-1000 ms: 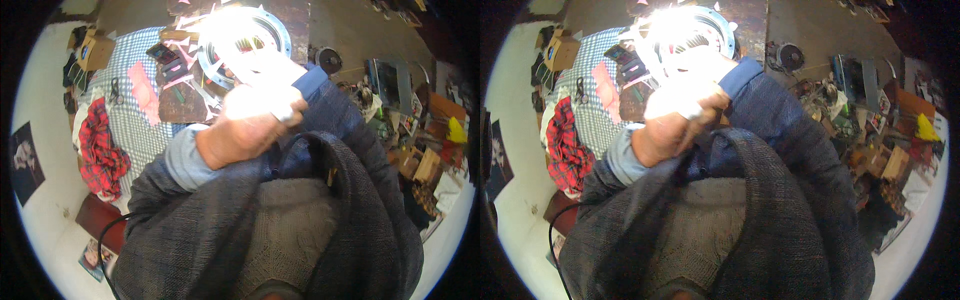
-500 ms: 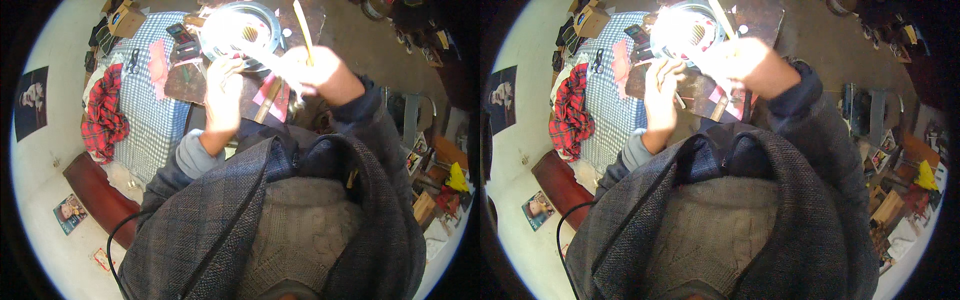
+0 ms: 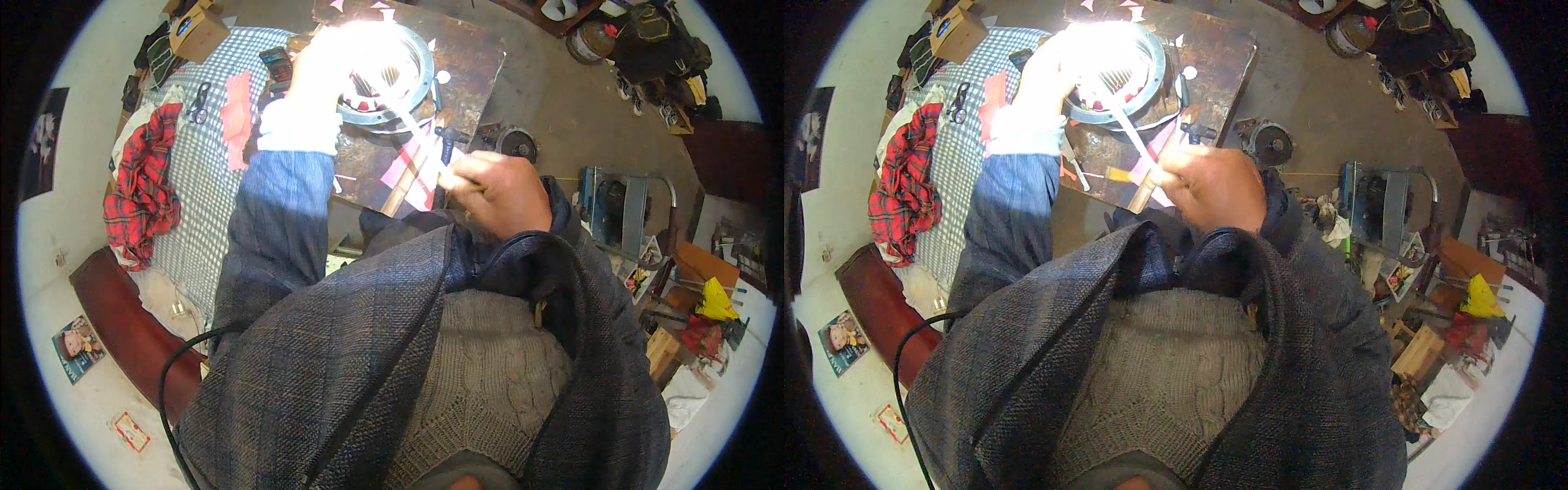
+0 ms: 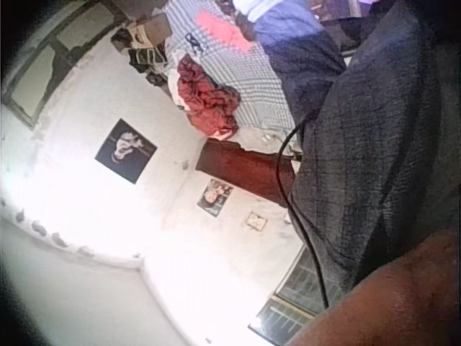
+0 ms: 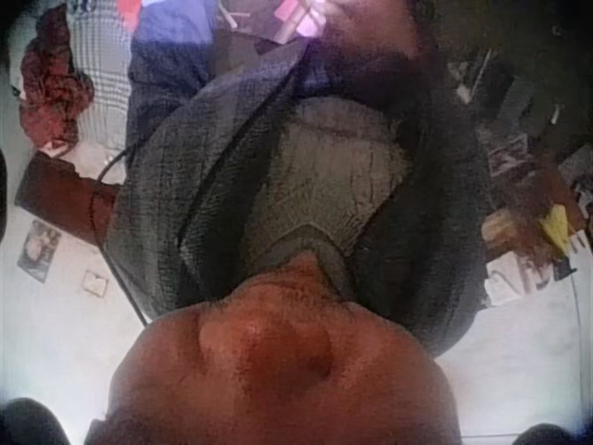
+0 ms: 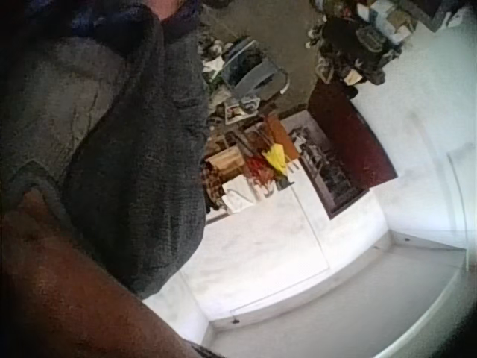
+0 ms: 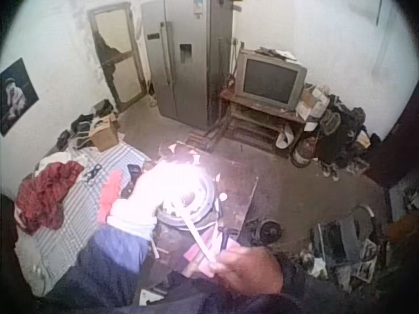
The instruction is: The person inserts small white strips into the slots of a circular motor stator, using a thin tool to press them in. The person repeatedly picks up strips and places them into the stator slots.
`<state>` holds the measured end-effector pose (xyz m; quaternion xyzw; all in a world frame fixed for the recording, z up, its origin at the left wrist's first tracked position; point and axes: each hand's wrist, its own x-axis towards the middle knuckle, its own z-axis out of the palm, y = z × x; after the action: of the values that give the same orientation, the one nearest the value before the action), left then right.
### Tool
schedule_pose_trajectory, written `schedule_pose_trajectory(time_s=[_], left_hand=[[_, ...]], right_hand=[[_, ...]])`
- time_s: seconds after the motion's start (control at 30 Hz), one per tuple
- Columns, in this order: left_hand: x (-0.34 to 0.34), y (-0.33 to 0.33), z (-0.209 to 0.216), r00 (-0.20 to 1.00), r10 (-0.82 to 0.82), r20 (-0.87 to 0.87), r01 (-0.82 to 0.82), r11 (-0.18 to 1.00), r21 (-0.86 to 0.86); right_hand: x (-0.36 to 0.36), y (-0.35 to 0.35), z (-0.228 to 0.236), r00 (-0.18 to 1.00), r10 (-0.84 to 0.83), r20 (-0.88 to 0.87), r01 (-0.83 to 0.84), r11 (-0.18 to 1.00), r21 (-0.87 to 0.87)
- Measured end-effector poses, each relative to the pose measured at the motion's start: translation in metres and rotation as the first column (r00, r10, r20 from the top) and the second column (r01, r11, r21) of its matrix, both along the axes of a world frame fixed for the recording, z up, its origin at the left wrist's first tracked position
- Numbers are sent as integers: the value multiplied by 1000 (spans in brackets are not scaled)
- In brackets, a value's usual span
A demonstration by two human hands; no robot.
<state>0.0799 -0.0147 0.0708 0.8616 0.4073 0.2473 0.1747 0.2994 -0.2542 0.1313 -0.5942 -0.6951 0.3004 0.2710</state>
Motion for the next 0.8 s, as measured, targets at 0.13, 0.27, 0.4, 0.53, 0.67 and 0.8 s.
schedule_pose_trajectory(time_s=[0.13, 0.27, 0.4, 0.53, 0.67, 0.8], left_hand=[[-4, -56, 10, 726, -116, 678, 328, 925, -193], [16, -147, 30, 452, 439, 776, 585, 511, -630], [42, -208, 42, 854, -162, 495, 382, 841, -384], [35, -220, 18, 857, -307, 413, 469, 796, -382], [14, -214, -19, 867, -355, 351, 475, 801, -365], [15, -169, -24, 719, 509, 473, 457, 167, -874]], right_hand=[[16, -3, -5, 995, 2, 96, -1, 1000, -11], [39, 26, -32, 931, -221, -291, 117, 935, -336], [26, 40, -62, 652, -274, -707, -172, 855, -490], [32, 31, -58, 681, -134, -720, -236, 891, -389], [41, 5, -32, 617, -160, -770, -245, 891, -382], [36, -23, -17, 797, -109, -594, -114, 939, -325]])
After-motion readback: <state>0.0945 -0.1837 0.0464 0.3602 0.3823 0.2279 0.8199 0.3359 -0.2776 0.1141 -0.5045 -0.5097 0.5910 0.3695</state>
